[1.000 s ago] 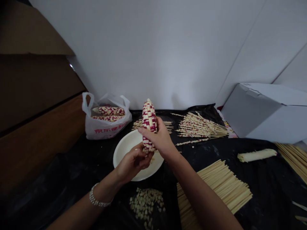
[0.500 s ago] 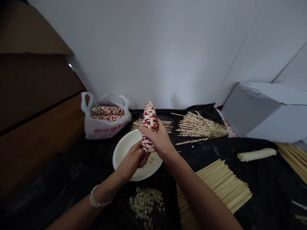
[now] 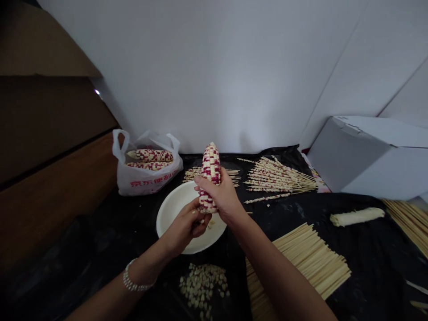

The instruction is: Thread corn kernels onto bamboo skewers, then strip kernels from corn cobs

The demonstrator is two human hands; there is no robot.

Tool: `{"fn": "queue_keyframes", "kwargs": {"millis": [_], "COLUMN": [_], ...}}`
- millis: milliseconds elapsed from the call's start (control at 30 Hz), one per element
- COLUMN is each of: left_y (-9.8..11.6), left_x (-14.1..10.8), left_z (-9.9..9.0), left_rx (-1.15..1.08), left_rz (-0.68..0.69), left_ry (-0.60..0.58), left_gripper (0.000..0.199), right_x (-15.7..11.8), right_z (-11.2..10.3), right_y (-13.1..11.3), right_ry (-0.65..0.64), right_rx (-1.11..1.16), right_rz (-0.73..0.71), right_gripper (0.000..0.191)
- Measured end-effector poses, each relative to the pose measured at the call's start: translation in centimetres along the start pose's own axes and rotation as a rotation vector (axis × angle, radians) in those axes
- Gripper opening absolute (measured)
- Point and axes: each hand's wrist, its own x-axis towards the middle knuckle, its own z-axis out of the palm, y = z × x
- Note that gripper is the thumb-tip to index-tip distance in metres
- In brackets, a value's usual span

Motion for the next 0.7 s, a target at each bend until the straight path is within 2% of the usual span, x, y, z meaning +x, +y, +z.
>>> {"fn": "queue_keyframes", "kwargs": {"millis": [133, 267, 500, 700], "left_y": [0.4, 0.2, -0.7, -1.3], "left_x": [-0.2, -0.2, 0.0, 0.5], "left_z": [0.1, 0.0, -0.6, -0.5], "left_rx": [-0.071, -0.018, 0.144, 0.14], "left_rz": [-0.041, -0.01, 0.007, 0.033], "left_ry": [-0.054, -0.056, -0.006, 0.074], "left_gripper": [0.016, 0.017, 0.017, 0.017], "right_x": [-0.1, -0.1, 0.2, 0.0], "right_z": [0.0, 0.0, 0.0, 0.4], "right_y": [-0.2, 0.1, 0.7, 0.7], "right_ry": [0.014, 0.017, 0.045, 0.055], "right_rx": [-0.005, -0.031, -0.074, -0.077], "right_rz": [-0.033, -0.089, -0.103, -0.072], "right_gripper": [0.047, 0.046, 0.047, 0.047]}}
